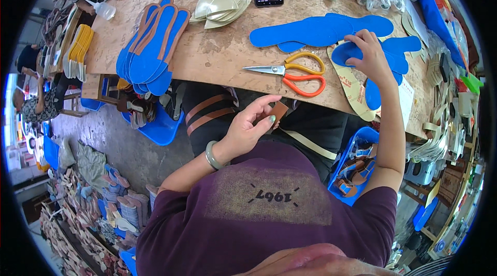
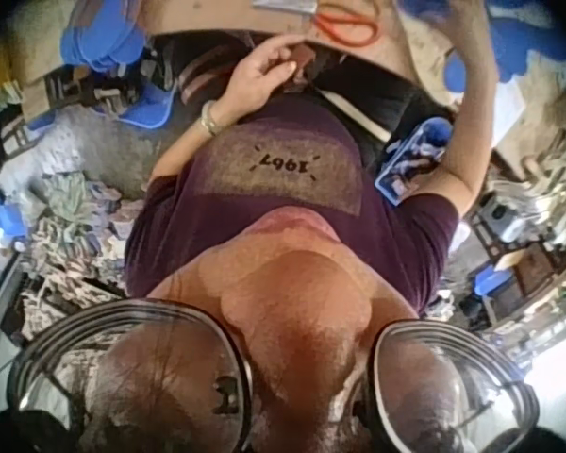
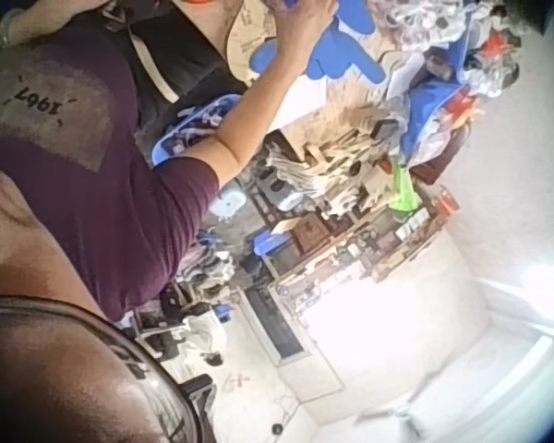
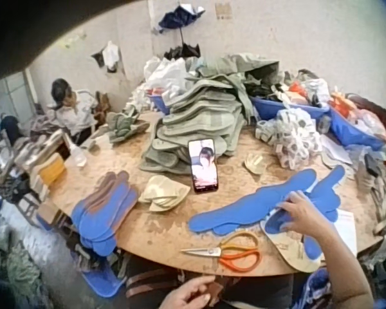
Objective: The person assembles blue flip-flops by hand in a workshop. They pick up a blue sole, wrap a brown strap around the edges, and trim the excess strap with scissors. The process is repeated for multiple soles, with finished sandals stacked on the table.
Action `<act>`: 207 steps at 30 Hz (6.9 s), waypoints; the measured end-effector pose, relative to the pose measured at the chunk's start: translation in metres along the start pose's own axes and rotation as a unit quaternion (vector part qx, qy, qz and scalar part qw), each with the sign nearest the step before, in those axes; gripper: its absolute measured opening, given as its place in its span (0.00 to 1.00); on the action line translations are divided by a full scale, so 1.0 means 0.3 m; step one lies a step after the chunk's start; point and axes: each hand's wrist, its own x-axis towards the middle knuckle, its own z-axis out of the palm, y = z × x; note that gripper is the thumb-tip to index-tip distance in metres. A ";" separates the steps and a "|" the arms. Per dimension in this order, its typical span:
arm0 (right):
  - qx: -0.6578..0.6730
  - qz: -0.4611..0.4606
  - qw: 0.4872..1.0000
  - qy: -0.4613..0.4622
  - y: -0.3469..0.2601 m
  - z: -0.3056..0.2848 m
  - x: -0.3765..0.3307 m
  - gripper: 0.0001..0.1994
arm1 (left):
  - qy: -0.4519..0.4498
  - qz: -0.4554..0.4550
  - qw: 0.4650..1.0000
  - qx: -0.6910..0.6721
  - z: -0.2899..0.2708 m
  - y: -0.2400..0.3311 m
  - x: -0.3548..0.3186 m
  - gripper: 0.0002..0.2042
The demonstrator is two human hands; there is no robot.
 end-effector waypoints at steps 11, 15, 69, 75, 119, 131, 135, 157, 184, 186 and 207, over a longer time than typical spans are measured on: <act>-0.001 -0.097 0.947 0.307 -0.167 -0.257 -0.071 0.14 | 0.013 0.085 0.994 0.062 -0.025 0.043 0.028 0.16; 0.434 -0.031 0.836 0.335 -0.400 -0.150 -0.170 0.16 | -0.013 0.170 0.980 0.104 -0.015 0.056 0.051 0.31; 0.782 0.169 0.578 0.163 -0.621 0.188 0.006 0.05 | 0.106 0.145 0.942 -0.284 -0.020 0.068 0.218 0.13; 0.798 0.165 0.561 0.148 -0.620 0.187 0.006 0.05 | 0.096 0.152 0.938 -0.296 -0.019 0.079 0.212 0.12; 0.628 0.013 0.771 0.109 -0.597 0.157 -0.021 0.06 | 0.084 0.191 0.975 -0.075 -0.020 0.117 0.141 0.14; 0.664 0.177 0.718 0.109 -0.679 0.239 -0.058 0.09 | 0.110 0.216 0.954 -0.179 -0.056 0.121 0.182 0.20; 0.649 0.111 0.740 0.136 -0.677 0.220 -0.044 0.09 | 0.108 0.235 0.937 -0.235 -0.036 0.147 0.165 0.19; 0.695 0.103 0.708 0.072 -0.730 0.270 -0.062 0.09 | 0.156 0.273 0.928 -0.199 -0.038 0.161 0.130 0.20; 0.661 0.142 0.736 0.021 -0.724 0.221 -0.075 0.09 | 0.179 0.254 0.923 -0.228 -0.060 0.181 0.107 0.18; 0.634 0.133 0.762 0.011 -0.733 0.199 -0.067 0.08 | 0.164 0.254 0.926 -0.225 -0.056 0.193 0.105 0.18; 0.570 0.070 0.818 0.019 -0.712 0.159 -0.090 0.07 | 0.115 0.256 0.922 -0.268 -0.069 0.139 0.087 0.17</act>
